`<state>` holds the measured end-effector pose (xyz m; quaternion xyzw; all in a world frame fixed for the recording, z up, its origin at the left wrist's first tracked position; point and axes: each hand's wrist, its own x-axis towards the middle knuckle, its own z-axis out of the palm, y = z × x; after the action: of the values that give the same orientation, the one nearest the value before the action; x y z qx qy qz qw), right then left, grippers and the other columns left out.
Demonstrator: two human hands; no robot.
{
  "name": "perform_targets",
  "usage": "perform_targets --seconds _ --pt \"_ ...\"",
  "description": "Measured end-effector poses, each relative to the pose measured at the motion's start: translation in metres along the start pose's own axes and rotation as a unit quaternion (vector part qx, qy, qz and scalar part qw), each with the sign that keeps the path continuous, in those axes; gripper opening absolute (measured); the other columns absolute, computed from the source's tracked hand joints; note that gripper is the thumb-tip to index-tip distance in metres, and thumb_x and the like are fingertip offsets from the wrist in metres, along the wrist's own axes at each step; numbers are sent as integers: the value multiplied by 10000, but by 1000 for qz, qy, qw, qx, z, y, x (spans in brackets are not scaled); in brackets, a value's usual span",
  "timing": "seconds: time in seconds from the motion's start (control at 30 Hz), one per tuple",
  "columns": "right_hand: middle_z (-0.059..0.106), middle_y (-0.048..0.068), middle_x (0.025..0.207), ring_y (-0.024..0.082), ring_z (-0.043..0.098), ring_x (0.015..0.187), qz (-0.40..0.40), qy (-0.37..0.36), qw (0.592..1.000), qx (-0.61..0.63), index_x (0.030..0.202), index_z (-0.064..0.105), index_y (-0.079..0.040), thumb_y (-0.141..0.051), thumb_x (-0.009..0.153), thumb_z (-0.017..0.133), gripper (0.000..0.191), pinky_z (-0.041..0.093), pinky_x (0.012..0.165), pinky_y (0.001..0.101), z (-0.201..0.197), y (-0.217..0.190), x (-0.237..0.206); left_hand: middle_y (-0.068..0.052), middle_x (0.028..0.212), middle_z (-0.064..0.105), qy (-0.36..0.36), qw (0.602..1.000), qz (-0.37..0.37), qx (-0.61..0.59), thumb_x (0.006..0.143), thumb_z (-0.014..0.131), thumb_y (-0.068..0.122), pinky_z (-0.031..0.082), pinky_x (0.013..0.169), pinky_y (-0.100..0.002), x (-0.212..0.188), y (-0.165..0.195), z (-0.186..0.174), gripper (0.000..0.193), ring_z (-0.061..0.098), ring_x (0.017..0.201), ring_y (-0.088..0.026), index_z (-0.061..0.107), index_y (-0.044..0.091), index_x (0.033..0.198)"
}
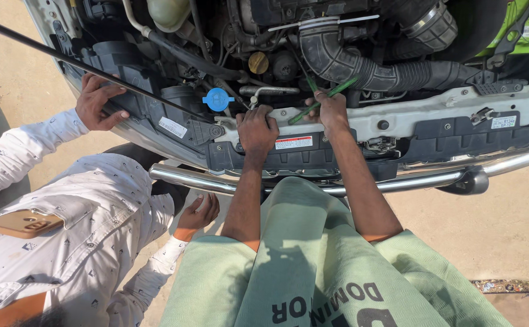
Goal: The person works under the open hood of a car, using a green T-handle tool and a long screwdriver-like tool to loosen and adjust components around the air intake hose and engine bay. They reposition the intake hose by hand and continue working on fasteners near the radiator support before stepping back at the end.
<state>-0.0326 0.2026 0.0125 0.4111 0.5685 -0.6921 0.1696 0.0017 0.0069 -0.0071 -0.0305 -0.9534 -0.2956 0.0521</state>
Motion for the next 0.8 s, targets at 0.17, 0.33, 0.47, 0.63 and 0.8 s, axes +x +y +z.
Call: perform_targets --seconds 0.17,0.33,0.47,0.63,0.8 --pt "710 82 832 111 557 511 -21 10 999 -35 1221 613 6 -143 1020 545 259 588 492 312 2 5 3 -72 896 751 -8 1000 -4 -1 829 642 97 437 852 -432 0 -1 -2 160 695 879 -252 716 104 970" --pt "670 61 808 94 569 540 -4 10 993 115 1196 639 41 -127 1026 538 259 634 526 312 -8 14 9 -74 880 749 -14 1000 -7 -7 829 636 86 436 841 -434 0 -2 -4 160 693 853 -255 715 96 968" --pt "678 73 834 104 585 546 -11 5 995 95 1185 641 75 -118 1042 545 259 656 557 331 -11 8 11 -70 890 752 -7 1000 -5 -12 832 630 81 435 844 -431 1 -2 -5 164 693 854 -249 712 95 973" --pt "706 67 757 128 565 473 -65 49 992 -98 1221 651 26 -136 1004 561 285 527 446 300 3 -5 -1 -71 887 753 -13 1000 -2 -2 824 637 87 435 849 -436 1 -2 -5 168 691 859 -252 717 100 971" --pt "745 43 734 97 645 522 -131 83 961 -229 1223 651 21 -156 1003 580 291 494 461 270 14 -10 -14 -68 899 757 -18 1000 -8 2 834 631 88 436 853 -434 0 -3 -3 171 695 880 -251 718 101 981"
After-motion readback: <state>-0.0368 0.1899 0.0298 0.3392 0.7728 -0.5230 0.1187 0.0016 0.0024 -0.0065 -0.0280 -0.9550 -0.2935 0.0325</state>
